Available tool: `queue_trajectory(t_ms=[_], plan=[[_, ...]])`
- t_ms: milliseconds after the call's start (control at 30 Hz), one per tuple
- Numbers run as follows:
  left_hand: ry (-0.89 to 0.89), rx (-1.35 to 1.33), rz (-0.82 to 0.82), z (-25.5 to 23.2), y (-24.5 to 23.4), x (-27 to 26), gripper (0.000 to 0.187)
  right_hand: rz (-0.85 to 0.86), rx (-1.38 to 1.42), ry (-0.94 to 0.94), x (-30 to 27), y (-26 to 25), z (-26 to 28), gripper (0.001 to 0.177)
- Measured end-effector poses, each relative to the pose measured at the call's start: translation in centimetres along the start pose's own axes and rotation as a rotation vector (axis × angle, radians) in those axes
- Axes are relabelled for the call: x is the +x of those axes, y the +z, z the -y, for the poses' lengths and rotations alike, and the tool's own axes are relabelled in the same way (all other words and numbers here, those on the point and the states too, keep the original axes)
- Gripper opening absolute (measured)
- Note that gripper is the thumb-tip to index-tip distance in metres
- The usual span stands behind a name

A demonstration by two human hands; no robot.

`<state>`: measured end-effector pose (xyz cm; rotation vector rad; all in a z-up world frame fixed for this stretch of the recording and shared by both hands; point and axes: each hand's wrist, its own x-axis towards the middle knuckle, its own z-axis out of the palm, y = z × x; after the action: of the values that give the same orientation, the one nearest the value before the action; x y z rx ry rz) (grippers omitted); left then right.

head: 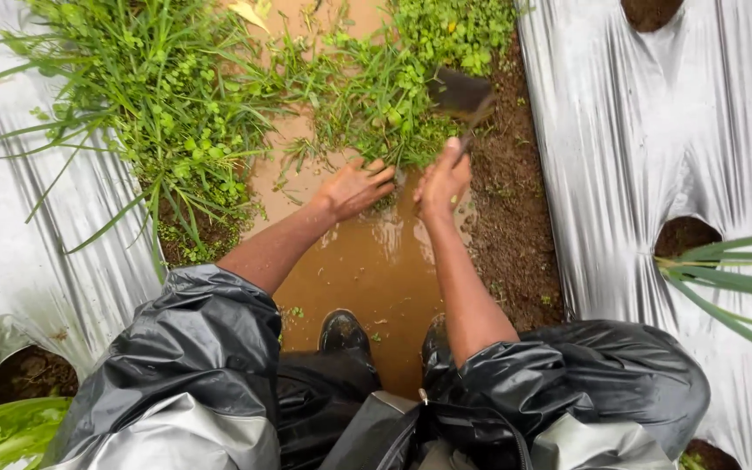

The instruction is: The person uses a hand hoe to scrape and loosen weeds growing in a muddy path between rows of plants covered with plastic mulch. They gather the uprooted weeds by hand and move them aside.

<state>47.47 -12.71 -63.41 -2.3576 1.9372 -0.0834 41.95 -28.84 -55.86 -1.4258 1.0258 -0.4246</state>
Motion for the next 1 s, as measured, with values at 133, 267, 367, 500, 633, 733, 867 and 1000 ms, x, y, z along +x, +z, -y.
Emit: queue_trajectory(t_ms=[133,267,367,500,633,733,867,1000], plan=[[-0.085,-0.029,0.075,-0.6,-0.8,-1.1,0.042,-0.112,0.091,-0.22,4.7,-0.9,1.6,0.034],[-0.101,0.013,0.057,-0.8,-0.1,-1.3,0.041,-0.119,0.089,-0.252,5.2,-0.4,2.8,0.033],[-0.117,0.004,-0.17,-1.0,2.3,-0.8,0.029,-0.008,-0.032,-0.079,3.5,-1.1,-0.2,0.036],[-0.142,-0.109,-0.098,-2.4,6.1,0.0,0.025,0.005,-0.05,-0.041,4.7,-1.9,3.0,0.037],[-0.199,-0.174,-0.181,-1.4,4.4,1.0,0.018,-0.048,0.085,-0.196,6.0,-0.6,4.4,0.037],[-0.175,-0.172,-0.176,-1.0,-0.1,1.4,0.019,0.037,-0.005,-0.114,5.1,-0.8,2.4,0.037],[-0.127,-0.109,-0.266,-1.1,-0.8,1.9,0.016,0.115,-0.155,0.023,4.9,-2.3,3.3,0.038],[-0.109,-0.137,-0.294,-0.3,0.6,2.1,0.021,0.056,-0.042,-0.113,6.3,-1.5,4.7,0.041]])
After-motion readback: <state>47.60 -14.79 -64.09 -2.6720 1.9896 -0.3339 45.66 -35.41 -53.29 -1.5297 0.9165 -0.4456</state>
